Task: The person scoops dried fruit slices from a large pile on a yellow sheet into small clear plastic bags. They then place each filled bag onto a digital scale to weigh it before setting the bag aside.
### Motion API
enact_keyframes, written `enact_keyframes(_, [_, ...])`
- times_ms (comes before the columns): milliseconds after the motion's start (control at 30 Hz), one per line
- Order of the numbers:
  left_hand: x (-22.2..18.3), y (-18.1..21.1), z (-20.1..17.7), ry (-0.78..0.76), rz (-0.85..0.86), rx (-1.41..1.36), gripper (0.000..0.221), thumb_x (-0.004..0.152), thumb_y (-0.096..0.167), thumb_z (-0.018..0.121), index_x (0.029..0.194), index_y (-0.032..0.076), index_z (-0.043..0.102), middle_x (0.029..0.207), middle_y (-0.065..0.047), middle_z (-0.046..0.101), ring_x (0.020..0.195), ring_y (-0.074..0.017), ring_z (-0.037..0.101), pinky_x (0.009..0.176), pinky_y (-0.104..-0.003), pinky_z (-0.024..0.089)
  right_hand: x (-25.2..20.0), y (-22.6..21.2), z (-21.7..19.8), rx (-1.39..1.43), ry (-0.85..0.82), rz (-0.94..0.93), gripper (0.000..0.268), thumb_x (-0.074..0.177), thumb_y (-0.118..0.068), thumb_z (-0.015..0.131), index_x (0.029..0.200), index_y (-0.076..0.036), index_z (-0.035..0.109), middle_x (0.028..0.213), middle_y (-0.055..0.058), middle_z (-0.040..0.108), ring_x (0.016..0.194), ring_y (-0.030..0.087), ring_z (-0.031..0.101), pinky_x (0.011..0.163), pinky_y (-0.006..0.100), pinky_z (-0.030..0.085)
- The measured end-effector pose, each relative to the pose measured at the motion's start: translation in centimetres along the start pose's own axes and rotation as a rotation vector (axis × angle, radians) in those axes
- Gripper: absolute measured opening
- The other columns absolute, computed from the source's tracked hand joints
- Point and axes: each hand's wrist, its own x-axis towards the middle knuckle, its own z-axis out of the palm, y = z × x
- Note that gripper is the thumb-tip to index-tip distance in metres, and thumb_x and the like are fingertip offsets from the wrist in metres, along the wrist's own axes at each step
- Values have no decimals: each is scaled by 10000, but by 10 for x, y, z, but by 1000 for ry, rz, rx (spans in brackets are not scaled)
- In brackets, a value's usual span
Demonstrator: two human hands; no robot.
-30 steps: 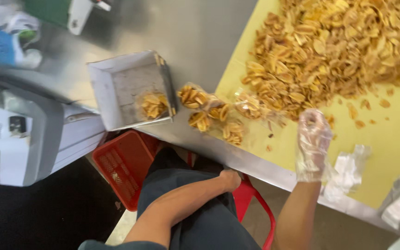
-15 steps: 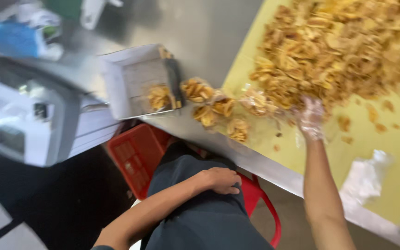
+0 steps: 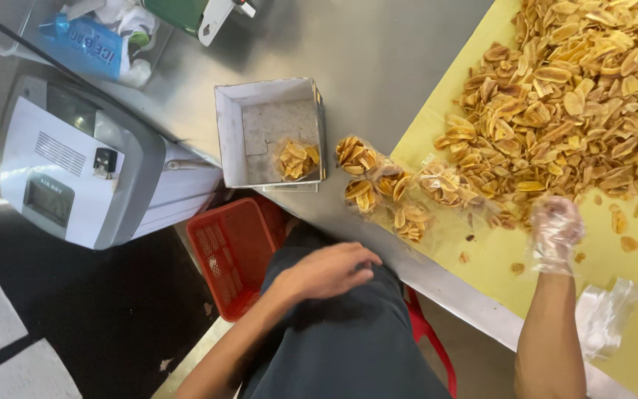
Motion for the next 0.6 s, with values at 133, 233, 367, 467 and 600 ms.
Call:
enact_keyframes(133, [-22,-8,-62,404,107,-35,199,985,148,634,1167,88,687,1116,-135,709,1048,-310,680,910,-401,540,-14,-70,-8,405,184,119,226,981,35,756,1128,-99,649,1060,44,735,886,114,725,764,246,645])
enact_keyframes(233, [-27,-30,-106,544,-73,27,198,938,138,668,1132,121,704,1101,-87,682,979,-277,677,871,-382,558,-50,-153,2,515,185,183,185,982,11,751,1106,-110,684,1062,40,737,873,119,718,772,272,655])
enact_keyframes(367, [-16,-65,-145,699,92,376,178,865,110,741,1043,124,746,1305,-146,574,1169,-360,573,928,-429,538,-110,-272,58,567,-65,-54,112,1019,-76,741,1024,-120,638,1038,32,706,914,134,715,784,297,634])
enact_keyframes(467, [-2,-89,-153,616,91,468,279,801,115,771,1077,153,754,1413,-174,495,1212,-399,516,957,-458,528,-142,-340,125,588,-197,-31,132,973,-86,749,1029,-147,646,940,5,677,834,113,694,771,291,644])
enact_keyframes(600, [5,-111,-150,494,52,446,622,740,84,770,1346,115,632,1472,-170,432,1276,-409,481,950,-479,518,-170,-392,199,492,-337,-157,180,939,-28,766,1055,-110,655,991,20,674,866,125,677,780,268,605])
